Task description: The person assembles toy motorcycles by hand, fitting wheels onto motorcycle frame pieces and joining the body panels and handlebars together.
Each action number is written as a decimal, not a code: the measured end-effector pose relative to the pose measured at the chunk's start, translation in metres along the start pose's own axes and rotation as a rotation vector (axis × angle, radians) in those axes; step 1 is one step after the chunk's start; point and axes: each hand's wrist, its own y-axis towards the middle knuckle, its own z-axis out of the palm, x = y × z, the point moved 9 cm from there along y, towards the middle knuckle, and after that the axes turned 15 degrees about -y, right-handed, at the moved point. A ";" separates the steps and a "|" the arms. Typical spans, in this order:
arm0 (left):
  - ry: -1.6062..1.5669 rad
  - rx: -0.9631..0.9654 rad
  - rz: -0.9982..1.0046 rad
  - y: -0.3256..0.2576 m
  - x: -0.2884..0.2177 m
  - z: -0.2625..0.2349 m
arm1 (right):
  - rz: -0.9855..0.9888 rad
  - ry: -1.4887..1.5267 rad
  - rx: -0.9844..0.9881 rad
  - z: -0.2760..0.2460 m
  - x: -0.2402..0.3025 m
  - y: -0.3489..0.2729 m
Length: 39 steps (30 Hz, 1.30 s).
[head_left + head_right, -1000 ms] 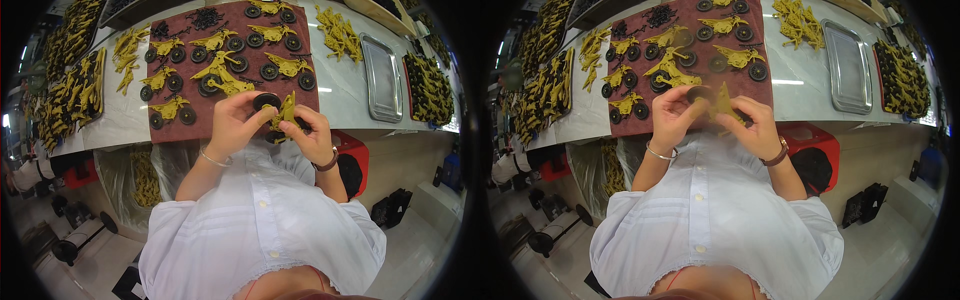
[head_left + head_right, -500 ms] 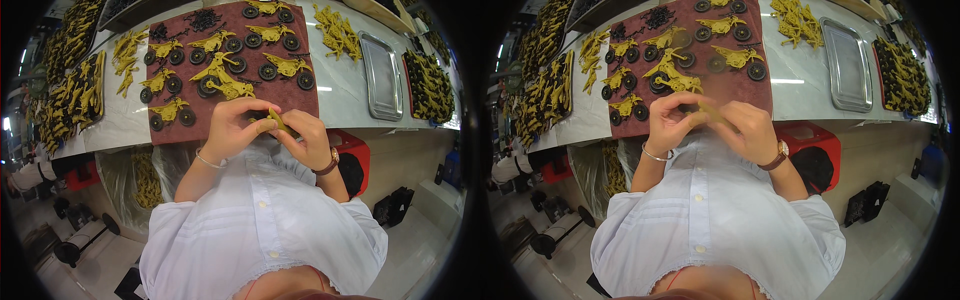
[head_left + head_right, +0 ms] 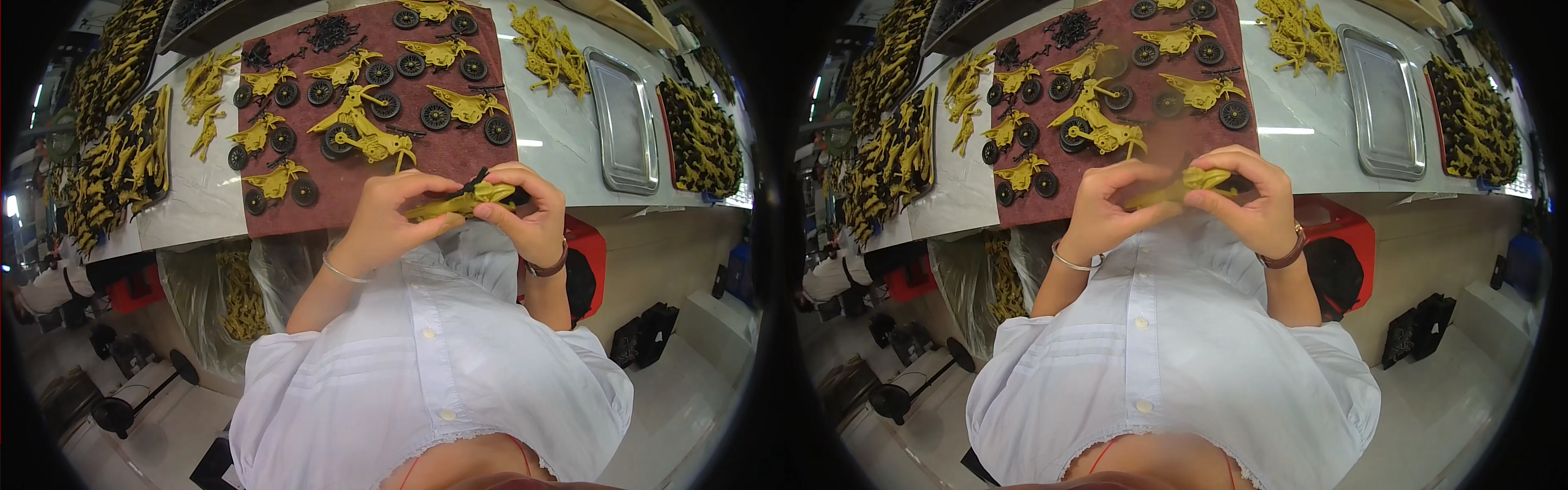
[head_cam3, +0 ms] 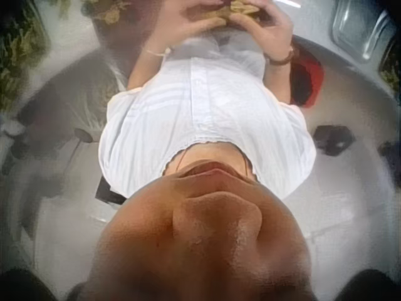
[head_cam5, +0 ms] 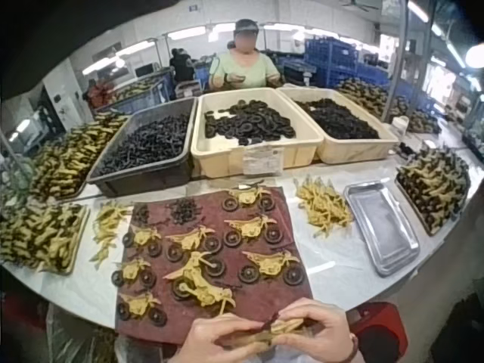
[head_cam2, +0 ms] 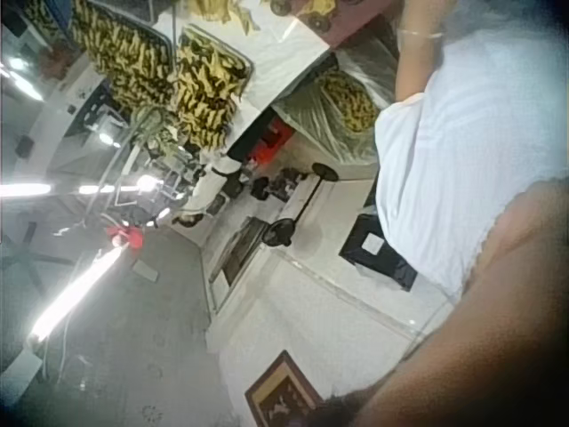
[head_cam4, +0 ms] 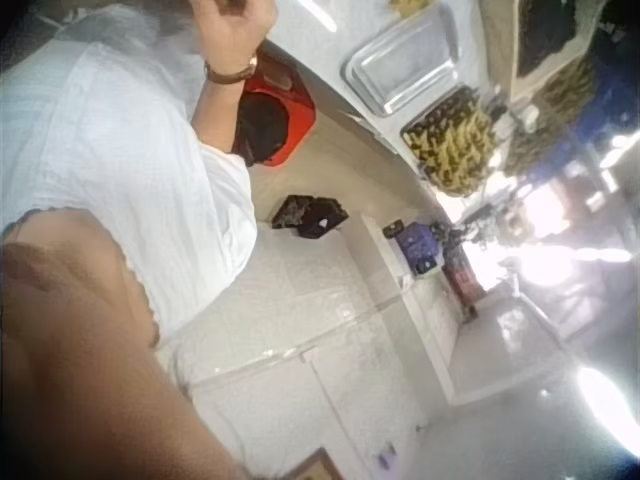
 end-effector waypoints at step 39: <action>0.607 0.135 0.062 0.120 0.030 -0.027 | 0.303 -1.116 -0.566 -0.171 -0.124 0.074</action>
